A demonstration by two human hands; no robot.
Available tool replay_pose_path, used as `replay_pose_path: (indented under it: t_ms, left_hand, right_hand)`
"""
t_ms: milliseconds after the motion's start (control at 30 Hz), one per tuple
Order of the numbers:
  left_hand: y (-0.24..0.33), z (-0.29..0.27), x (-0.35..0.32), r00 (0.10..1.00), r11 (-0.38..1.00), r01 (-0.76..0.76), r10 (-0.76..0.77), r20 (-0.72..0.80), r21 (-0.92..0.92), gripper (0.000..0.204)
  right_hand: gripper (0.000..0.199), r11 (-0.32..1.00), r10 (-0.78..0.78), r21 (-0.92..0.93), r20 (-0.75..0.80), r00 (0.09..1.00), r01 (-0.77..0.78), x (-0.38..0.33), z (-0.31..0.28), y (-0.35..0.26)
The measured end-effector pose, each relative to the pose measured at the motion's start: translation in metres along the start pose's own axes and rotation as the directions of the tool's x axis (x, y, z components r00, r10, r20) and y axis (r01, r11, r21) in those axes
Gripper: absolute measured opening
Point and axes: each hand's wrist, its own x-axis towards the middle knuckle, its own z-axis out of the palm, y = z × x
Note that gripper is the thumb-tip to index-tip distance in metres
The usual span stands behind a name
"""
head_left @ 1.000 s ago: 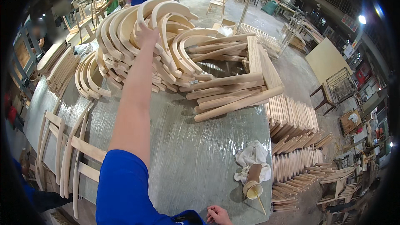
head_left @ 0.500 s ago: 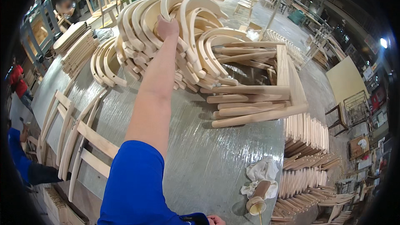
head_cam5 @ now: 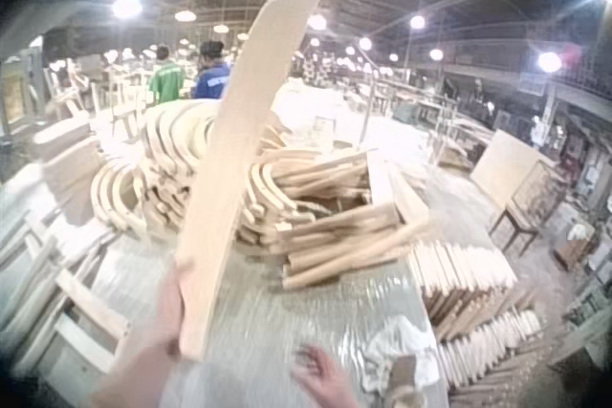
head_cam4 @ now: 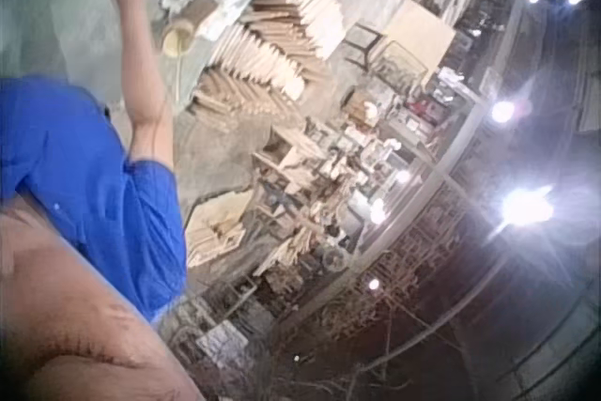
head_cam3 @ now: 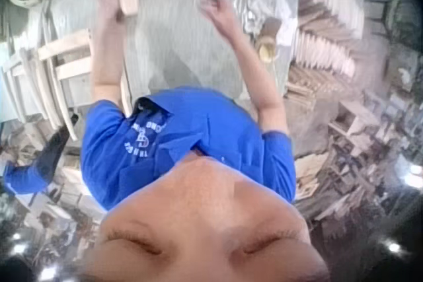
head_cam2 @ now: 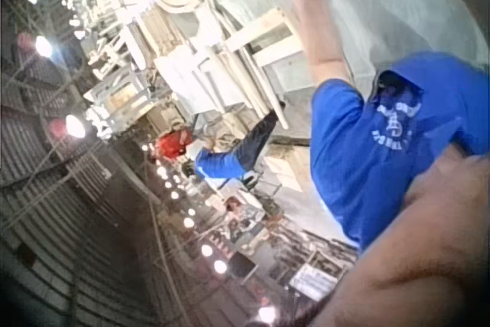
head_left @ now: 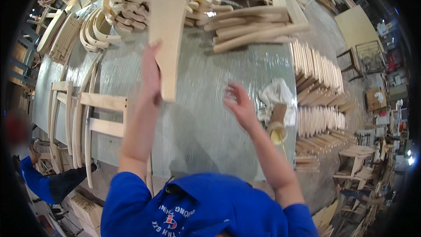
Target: The person applies glue to the holes of wooden chair parts using a small brush and a container. They handle chair frames and curved backrest pieces one at a time, applying glue to specific joints before placing the parts on the table.
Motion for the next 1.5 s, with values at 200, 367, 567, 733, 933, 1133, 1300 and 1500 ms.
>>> replay_pose_path:
  t_ms: [200,367,567,733,933,1133,1300,1500]
  left_hand:
    - [-0.128,0.013,-0.15,0.936,0.95,0.303,-0.281,0.21,-0.078,0.039]
    - [-0.153,-0.042,-0.193,0.721,0.618,0.104,-0.587,0.369,0.779,0.029]
    - [-0.092,-0.068,-0.249,0.977,0.683,-0.209,0.169,0.127,0.7,0.019]
    - [-0.045,-0.044,-0.275,0.732,0.329,-0.655,0.499,0.464,0.68,0.014]
    - [-0.036,-0.027,-0.224,0.631,-0.035,-0.728,0.358,0.688,0.685,0.01]
    - [-0.001,-0.006,-0.057,0.84,0.362,-0.537,0.317,0.441,0.762,0.018]
    - [0.053,0.034,0.131,0.708,0.183,-0.628,0.537,0.458,0.756,0.039]
    - [0.105,0.081,0.285,0.6,-0.003,-0.341,0.769,0.221,0.94,0.071]
  right_hand:
    - [0.051,0.927,-0.11,0.332,-0.199,0.974,0.172,0.022,0.021,-0.045]
    - [0.052,0.995,-0.047,0.075,-0.193,0.98,0.062,-0.075,-0.044,0.004]
    - [0.05,0.869,0.088,-0.462,-0.208,0.974,-0.178,-0.197,-0.097,0.024]
    - [0.049,0.685,0.038,-0.717,-0.136,0.99,-0.124,-0.239,-0.091,0.026]
    - [0.051,0.626,0.007,-0.778,-0.058,0.998,-0.05,-0.223,-0.08,0.045]
    - [0.055,0.611,0.031,-0.789,-0.061,0.998,-0.068,-0.195,-0.06,0.05]
    - [0.048,0.641,0.101,-0.745,-0.152,0.983,-0.181,-0.19,-0.057,0.047]
    - [0.046,0.595,0.06,-0.785,-0.171,0.984,-0.172,-0.185,-0.054,0.046]
